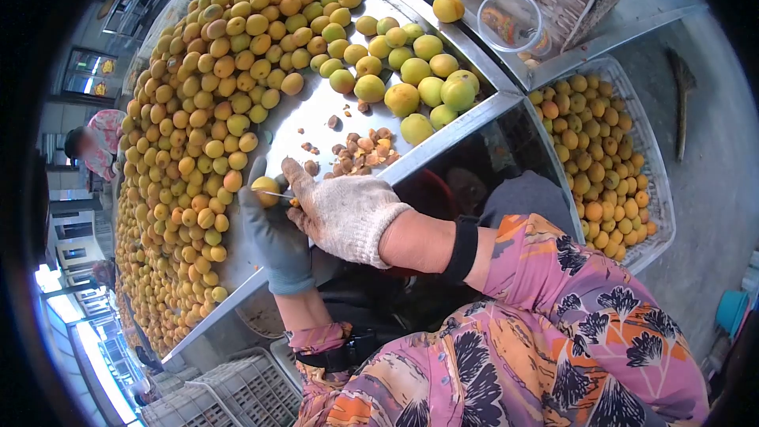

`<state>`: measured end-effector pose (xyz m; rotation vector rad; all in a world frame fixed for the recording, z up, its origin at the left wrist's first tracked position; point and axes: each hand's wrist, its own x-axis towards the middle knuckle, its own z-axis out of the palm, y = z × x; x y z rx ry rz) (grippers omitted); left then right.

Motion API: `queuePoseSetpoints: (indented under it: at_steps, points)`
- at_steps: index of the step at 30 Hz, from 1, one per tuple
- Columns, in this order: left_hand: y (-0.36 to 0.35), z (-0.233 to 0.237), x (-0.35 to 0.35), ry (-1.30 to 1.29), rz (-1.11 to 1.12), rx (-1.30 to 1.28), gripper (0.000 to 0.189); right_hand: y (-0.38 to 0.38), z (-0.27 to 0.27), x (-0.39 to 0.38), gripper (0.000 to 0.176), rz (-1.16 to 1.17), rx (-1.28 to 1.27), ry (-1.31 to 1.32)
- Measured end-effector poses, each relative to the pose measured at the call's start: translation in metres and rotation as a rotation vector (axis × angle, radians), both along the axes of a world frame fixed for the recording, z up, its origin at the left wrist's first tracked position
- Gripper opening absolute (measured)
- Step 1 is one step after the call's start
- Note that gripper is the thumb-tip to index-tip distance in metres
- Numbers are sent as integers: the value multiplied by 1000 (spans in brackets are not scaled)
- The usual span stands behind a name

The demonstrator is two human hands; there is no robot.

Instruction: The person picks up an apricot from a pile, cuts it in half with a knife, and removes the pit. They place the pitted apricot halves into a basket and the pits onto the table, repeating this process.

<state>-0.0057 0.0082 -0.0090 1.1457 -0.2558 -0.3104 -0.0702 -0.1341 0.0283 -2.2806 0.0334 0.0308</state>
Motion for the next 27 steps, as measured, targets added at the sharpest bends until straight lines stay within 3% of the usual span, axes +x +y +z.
queuePoseSetpoints:
  at_steps: [1, 5, 7, 11, 13, 16, 20, 22, 27]
  points:
    - [6, -5, 5, 114, -85, -169, 52, 0, 0, -1, 55, 23, -24, 21]
    - [6, -15, 13, 155, -338, -382, 57, -1, -2, 0, 54, 20, -44, 59]
    - [-13, 3, 0, 290, -18, -23, 57, -1, -5, 1, 54, -16, -38, 10]
    - [-12, -8, 0, 205, -13, 35, 52, 0, -14, 2, 52, -68, -74, -84]
    - [-4, -12, 4, -3, -36, 345, 44, -3, -9, 1, 51, -41, -89, -24]
    - [-3, -17, 1, -60, 26, 364, 40, -2, 3, 1, 48, 7, -76, 59]
    - [-1, 1, -2, -87, 93, 373, 38, 6, -29, 3, 60, -56, -282, -378]
    - [0, 5, -3, -27, 70, 353, 40, 5, -18, 0, 58, -25, -276, -141]
    - [-7, 12, -10, -118, -34, 455, 37, -2, -16, 2, 42, -40, -194, -120]
